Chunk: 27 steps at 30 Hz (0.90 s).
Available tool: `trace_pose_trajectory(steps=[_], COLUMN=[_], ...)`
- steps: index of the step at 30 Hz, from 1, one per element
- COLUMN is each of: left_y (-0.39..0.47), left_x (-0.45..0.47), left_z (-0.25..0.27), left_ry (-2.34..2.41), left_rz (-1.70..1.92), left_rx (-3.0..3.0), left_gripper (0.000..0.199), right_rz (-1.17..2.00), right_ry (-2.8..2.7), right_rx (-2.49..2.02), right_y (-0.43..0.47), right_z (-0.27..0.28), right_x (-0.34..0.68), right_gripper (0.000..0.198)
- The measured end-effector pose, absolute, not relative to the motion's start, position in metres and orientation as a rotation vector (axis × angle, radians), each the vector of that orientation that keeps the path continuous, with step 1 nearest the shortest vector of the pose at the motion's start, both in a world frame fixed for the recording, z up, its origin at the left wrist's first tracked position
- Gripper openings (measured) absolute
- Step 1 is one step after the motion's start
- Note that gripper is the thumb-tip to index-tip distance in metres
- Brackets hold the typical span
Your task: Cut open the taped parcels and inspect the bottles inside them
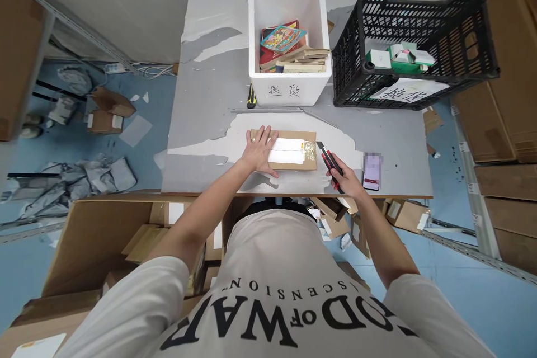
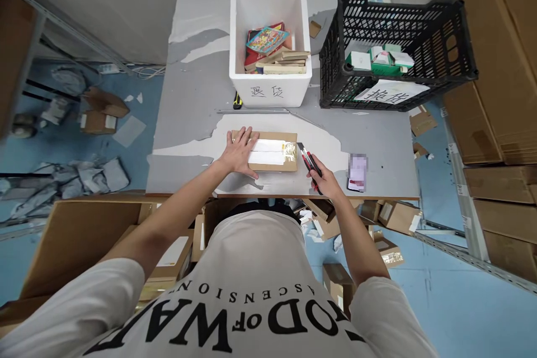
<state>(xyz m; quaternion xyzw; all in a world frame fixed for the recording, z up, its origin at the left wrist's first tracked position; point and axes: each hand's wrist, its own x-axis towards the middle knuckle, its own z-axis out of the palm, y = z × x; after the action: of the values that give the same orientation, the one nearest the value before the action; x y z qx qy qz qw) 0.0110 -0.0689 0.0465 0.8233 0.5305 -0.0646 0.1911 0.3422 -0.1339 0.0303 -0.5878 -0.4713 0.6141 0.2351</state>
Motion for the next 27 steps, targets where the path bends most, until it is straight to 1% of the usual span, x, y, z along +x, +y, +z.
trace_pose_trajectory(steps=[4,10,27], left_y=[-0.072,-0.074,-0.073], left_x=[0.01,0.01,0.008], left_z=[0.047,0.046,0.044], left_ry=[1.501,1.52,1.507], left_rz=[-0.148,-0.074,-0.065], left_rx=[2.29,2.282,2.28], left_gripper=[0.144,0.138,0.137], right_rz=[1.69,1.442,1.401], right_ry=[-1.342,-1.517,-1.573], right_rx=[-1.664,-1.864,-1.925], right_y=[-0.131,-0.13,-0.127], right_z=[0.038,0.053,0.073], right_x=[0.34,0.337,0.321], right_gripper=[0.075,0.068,0.066])
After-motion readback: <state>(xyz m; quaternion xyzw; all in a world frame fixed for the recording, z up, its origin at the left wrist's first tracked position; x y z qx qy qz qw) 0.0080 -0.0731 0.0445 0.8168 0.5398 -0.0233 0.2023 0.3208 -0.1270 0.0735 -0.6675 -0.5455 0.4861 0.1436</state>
